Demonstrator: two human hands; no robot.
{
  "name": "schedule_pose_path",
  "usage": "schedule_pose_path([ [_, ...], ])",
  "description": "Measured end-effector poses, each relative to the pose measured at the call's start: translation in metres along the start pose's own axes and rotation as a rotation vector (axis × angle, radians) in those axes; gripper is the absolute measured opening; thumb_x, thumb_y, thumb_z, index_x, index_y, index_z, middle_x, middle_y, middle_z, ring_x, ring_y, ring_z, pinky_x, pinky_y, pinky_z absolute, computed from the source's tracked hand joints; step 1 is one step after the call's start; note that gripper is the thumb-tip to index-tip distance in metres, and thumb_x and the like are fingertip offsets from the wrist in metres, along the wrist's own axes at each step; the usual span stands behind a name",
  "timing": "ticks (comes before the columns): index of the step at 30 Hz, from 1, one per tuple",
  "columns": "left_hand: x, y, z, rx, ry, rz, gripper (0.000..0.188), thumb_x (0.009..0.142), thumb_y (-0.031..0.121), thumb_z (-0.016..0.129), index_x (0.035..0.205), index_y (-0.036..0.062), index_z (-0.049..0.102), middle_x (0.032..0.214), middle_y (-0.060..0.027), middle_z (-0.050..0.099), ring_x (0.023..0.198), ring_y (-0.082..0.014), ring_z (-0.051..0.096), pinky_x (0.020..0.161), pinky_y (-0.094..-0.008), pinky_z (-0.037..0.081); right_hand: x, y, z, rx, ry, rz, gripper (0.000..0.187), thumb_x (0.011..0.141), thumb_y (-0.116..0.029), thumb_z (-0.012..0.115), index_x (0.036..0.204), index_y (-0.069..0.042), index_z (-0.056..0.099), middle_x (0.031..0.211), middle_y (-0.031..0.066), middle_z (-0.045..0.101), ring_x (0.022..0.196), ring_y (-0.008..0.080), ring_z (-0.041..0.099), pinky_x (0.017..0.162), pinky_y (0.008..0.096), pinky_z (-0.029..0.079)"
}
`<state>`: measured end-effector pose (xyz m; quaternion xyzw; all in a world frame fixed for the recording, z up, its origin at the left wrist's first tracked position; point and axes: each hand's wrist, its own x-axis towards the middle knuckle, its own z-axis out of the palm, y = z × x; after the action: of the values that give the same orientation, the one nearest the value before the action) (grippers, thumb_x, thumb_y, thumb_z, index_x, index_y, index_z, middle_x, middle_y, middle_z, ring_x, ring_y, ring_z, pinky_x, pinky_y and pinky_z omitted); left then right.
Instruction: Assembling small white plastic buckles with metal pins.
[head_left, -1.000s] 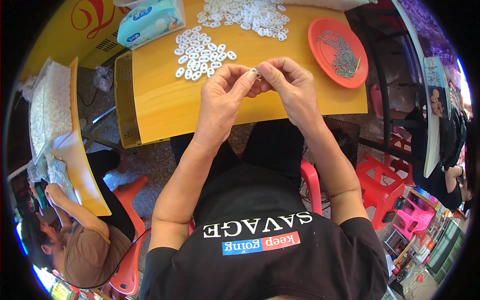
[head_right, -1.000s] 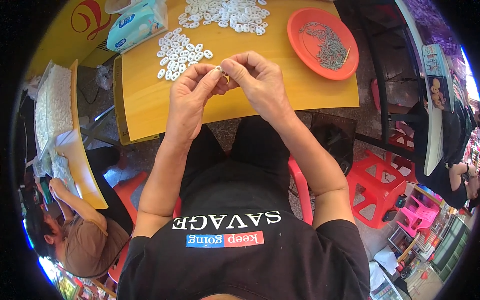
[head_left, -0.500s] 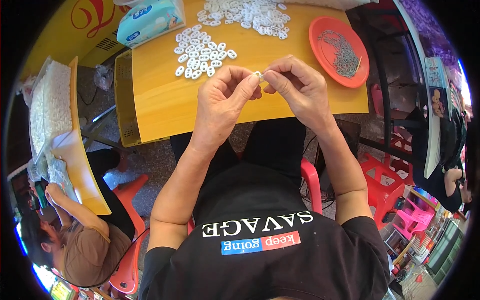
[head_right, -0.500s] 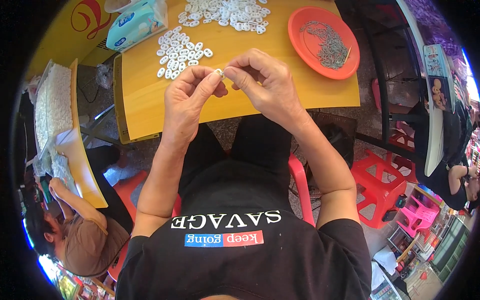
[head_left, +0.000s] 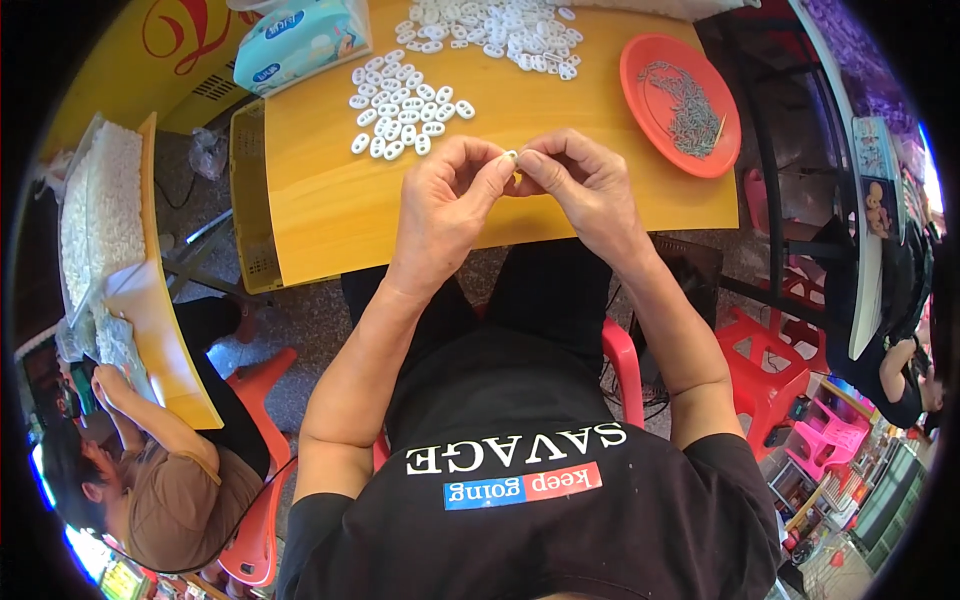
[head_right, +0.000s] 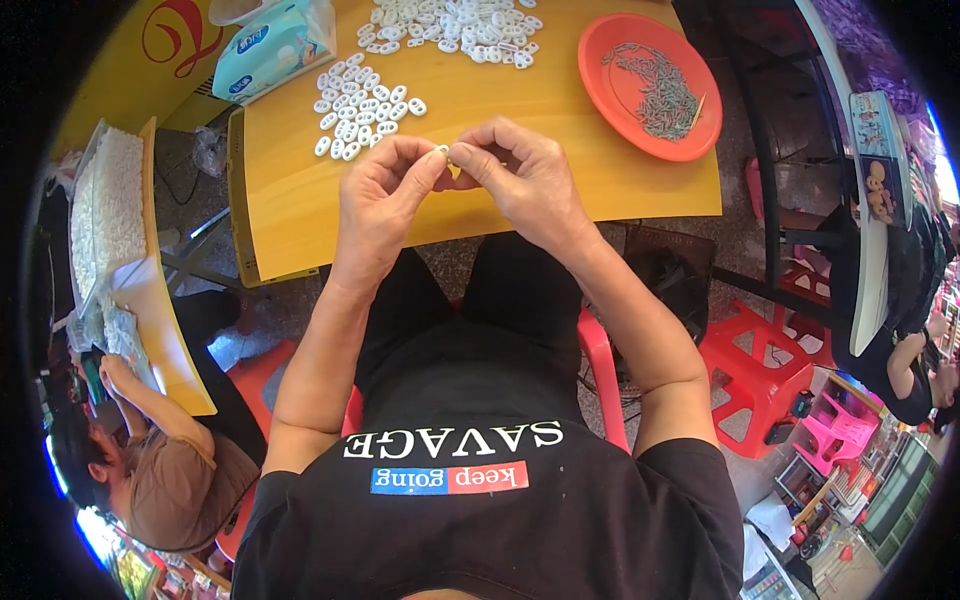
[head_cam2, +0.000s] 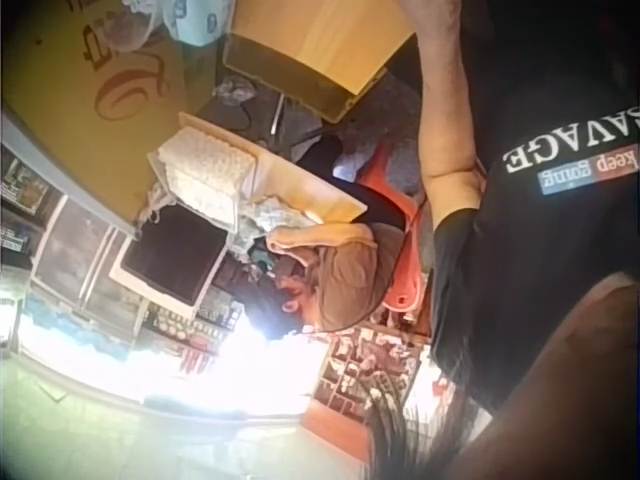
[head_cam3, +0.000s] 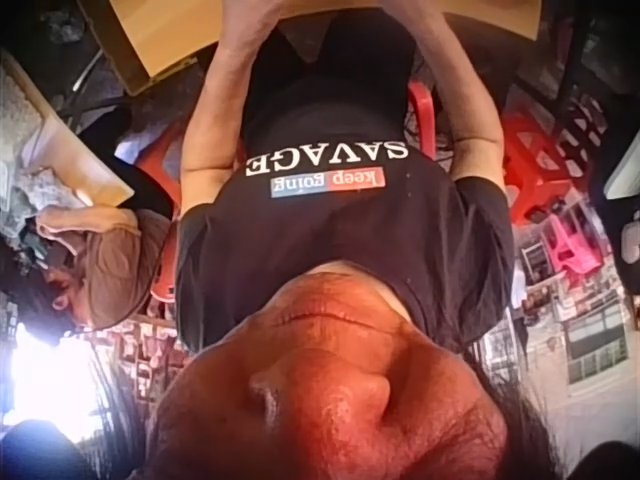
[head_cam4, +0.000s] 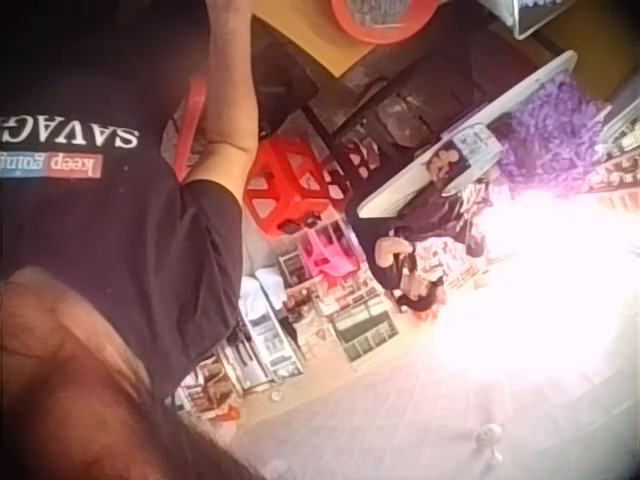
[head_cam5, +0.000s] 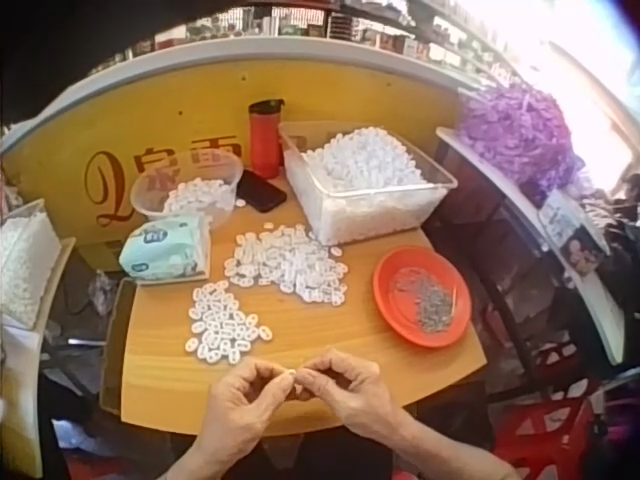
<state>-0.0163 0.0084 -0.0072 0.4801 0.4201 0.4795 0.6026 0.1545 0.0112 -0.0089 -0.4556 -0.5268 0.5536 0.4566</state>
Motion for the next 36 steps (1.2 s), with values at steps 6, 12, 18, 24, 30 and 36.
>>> schedule_pose_path([
  [6,0.001,-0.005,-0.004,-0.069,0.006,-0.061,0.016,0.095,0.013,0.063,0.096,-0.0026,0.062,0.083,-0.0046,0.065,0.077,-0.0094,0.063,0.073,-0.0231,0.051,0.000,-0.009,-0.002,0.022,0.004,0.061,0.019,0.093,-0.011,0.065,0.104,0.005,0.064,0.088,0.0055,0.068,0.079,0.0118,0.066,0.072,0.0237,0.055],
  [12,-0.003,-0.004,-0.011,-0.049,-0.004,-0.073,0.016,0.095,0.015,0.063,0.095,-0.0013,0.061,0.082,-0.0031,0.064,0.076,-0.0078,0.061,0.072,-0.0221,0.049,0.008,-0.009,-0.007,-0.113,0.041,-0.076,0.018,0.093,-0.010,0.065,0.103,0.004,0.066,0.086,0.0043,0.067,0.073,0.0089,0.063,0.066,0.0222,0.052],
  [18,-0.012,-0.017,-0.021,-0.102,0.039,-0.097,0.015,0.095,0.014,0.063,0.095,-0.0004,0.061,0.081,-0.0018,0.063,0.076,-0.0071,0.060,0.072,-0.0216,0.049,0.051,0.008,-0.004,-0.506,0.080,-0.161,0.018,0.090,-0.014,0.068,0.100,0.001,0.069,0.092,0.0061,0.068,0.071,0.0100,0.061,0.065,0.0241,0.049],
  [24,-0.014,-0.015,-0.025,-0.120,0.050,-0.102,0.015,0.094,0.014,0.064,0.095,-0.0003,0.061,0.082,-0.0015,0.062,0.077,-0.0073,0.060,0.073,-0.0215,0.049,0.073,0.015,0.019,-0.951,0.065,-0.394,0.019,0.087,-0.019,0.069,0.096,-0.003,0.070,0.088,0.0095,0.066,0.071,0.0228,0.063,0.065,0.0341,0.050],
  [30,-0.013,-0.013,-0.027,-0.144,0.074,-0.101,0.015,0.094,0.014,0.064,0.095,-0.0004,0.061,0.081,-0.0019,0.063,0.076,-0.0077,0.060,0.073,-0.0220,0.050,0.069,0.015,0.012,-0.930,0.041,-0.359,0.015,0.087,-0.018,0.067,0.091,-0.004,0.069,0.089,0.0134,0.066,0.076,0.0336,0.065,0.066,0.0414,0.051],
  [36,-0.009,-0.008,-0.020,-0.189,0.163,0.048,0.009,0.096,0.009,0.060,0.099,0.0003,0.060,0.101,-0.0063,0.064,0.089,-0.0082,0.059,0.082,-0.0232,0.048,0.047,0.002,0.005,-0.665,-0.053,-0.168,0.019,0.090,-0.016,0.067,0.095,0.002,0.066,0.067,0.0054,0.060,0.059,0.0097,0.057,0.053,0.0273,0.045],
])
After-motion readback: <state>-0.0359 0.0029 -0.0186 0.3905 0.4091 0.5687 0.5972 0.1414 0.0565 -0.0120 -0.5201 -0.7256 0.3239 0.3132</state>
